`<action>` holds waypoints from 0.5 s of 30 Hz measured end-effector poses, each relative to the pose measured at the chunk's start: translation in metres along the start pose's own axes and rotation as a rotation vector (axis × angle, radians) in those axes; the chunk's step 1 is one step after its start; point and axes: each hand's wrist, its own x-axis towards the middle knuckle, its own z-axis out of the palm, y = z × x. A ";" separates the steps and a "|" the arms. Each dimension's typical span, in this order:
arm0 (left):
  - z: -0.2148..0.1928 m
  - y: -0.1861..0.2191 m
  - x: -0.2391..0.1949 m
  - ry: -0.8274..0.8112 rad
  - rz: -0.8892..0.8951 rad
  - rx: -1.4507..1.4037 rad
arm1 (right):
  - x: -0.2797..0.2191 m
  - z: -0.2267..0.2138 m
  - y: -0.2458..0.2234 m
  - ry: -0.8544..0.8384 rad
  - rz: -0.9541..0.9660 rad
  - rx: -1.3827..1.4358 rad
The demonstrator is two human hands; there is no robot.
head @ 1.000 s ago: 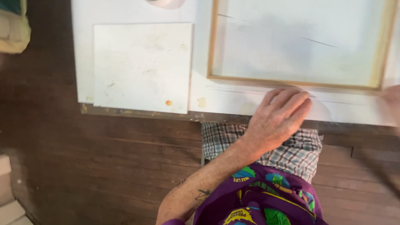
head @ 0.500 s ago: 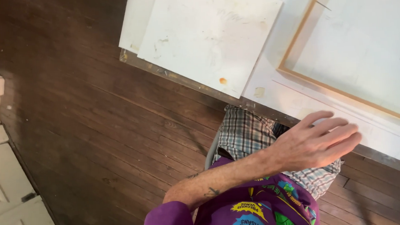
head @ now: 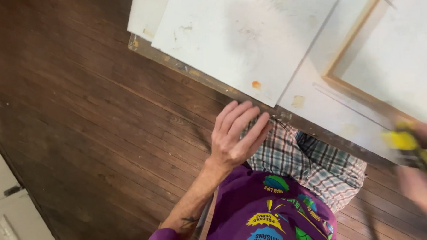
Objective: Measuring, cutting, and fitting a spacer strip into a wooden picture frame using a utility knife.
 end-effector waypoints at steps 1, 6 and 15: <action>0.000 -0.003 -0.002 -0.002 -0.010 0.005 | 0.007 0.006 -0.041 -0.010 -0.002 -0.003; 0.010 -0.015 -0.012 -0.055 -0.029 -0.007 | 0.039 0.033 -0.127 -0.181 -0.625 -0.583; 0.017 -0.021 -0.009 0.011 0.001 0.034 | 0.050 0.051 -0.133 -0.147 -0.767 -0.812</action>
